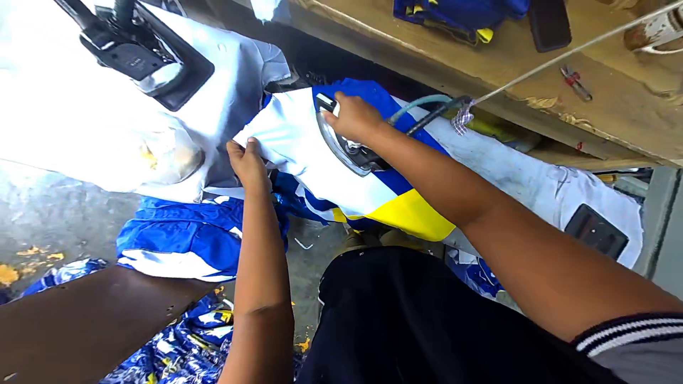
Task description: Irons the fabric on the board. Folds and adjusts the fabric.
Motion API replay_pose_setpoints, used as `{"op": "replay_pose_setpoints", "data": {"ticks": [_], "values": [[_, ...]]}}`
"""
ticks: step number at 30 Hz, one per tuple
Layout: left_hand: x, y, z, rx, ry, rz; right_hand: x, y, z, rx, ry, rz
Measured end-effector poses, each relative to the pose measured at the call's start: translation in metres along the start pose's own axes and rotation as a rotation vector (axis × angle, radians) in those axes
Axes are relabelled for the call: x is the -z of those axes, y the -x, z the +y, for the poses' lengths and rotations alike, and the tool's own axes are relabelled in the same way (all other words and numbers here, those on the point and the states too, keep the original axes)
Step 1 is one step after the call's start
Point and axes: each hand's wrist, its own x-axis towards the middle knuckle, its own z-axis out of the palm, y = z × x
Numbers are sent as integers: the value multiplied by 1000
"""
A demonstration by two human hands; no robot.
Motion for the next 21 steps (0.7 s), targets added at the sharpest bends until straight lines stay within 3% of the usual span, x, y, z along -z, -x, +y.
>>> {"op": "replay_pose_setpoints", "data": {"ticks": [5, 13, 17, 21], "values": [[-1, 3, -7, 28, 191, -2, 17, -17, 17, -213, -115, 134], [-9, 3, -1, 97, 449, 10, 26, -79, -30, -114, -141, 146], [-13, 0, 17, 334, 851, -31, 19, -46, -17, -149, -156, 123], [-19, -12, 20, 518, 915, -180, -3, 18, 19, -78, 1, -8]]}}
